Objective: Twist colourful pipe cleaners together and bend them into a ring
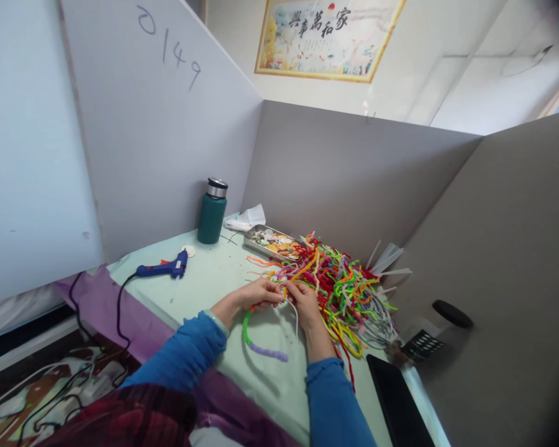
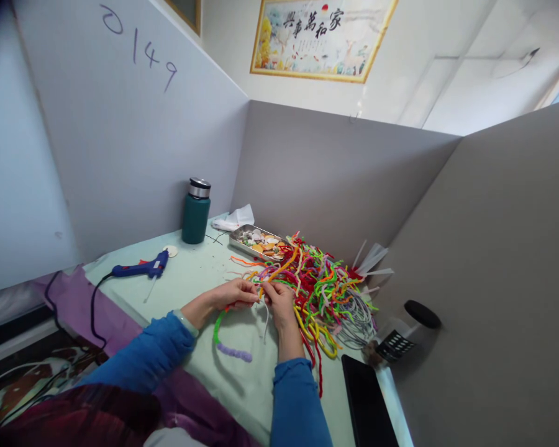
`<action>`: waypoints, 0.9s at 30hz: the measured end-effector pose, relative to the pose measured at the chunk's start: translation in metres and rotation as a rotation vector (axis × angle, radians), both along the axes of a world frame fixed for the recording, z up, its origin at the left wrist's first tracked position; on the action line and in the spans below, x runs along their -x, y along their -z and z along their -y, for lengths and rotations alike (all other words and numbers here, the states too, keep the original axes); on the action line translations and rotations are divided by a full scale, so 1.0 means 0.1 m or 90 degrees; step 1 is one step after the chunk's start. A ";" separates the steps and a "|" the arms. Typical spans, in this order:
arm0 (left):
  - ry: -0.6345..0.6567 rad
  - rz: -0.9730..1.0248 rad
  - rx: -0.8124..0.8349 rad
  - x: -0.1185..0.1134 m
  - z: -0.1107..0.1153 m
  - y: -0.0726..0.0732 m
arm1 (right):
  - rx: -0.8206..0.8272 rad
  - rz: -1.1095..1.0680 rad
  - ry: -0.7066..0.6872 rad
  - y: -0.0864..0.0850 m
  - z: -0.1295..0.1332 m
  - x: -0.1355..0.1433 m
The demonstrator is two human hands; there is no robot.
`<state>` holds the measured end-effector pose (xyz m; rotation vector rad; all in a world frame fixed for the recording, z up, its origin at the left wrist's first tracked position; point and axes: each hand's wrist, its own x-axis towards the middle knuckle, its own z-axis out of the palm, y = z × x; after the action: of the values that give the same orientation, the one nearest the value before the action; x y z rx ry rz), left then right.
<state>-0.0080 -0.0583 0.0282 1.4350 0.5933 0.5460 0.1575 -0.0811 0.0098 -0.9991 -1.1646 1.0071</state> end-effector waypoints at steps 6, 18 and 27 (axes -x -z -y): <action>-0.017 -0.012 0.007 -0.02 -0.01 0.03 | -0.075 0.117 0.034 -0.04 0.01 -0.01; -0.149 -0.068 -0.039 -0.03 -0.04 0.02 | -0.167 0.200 0.082 0.06 -0.07 -0.04; -0.185 -0.031 0.017 0.00 -0.06 -0.02 | -0.205 0.277 -0.085 -0.12 0.06 -0.03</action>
<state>-0.0084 -0.0519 0.0305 1.3483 0.8528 0.7294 0.1610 -0.0872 0.0221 -0.9114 -1.7117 0.6873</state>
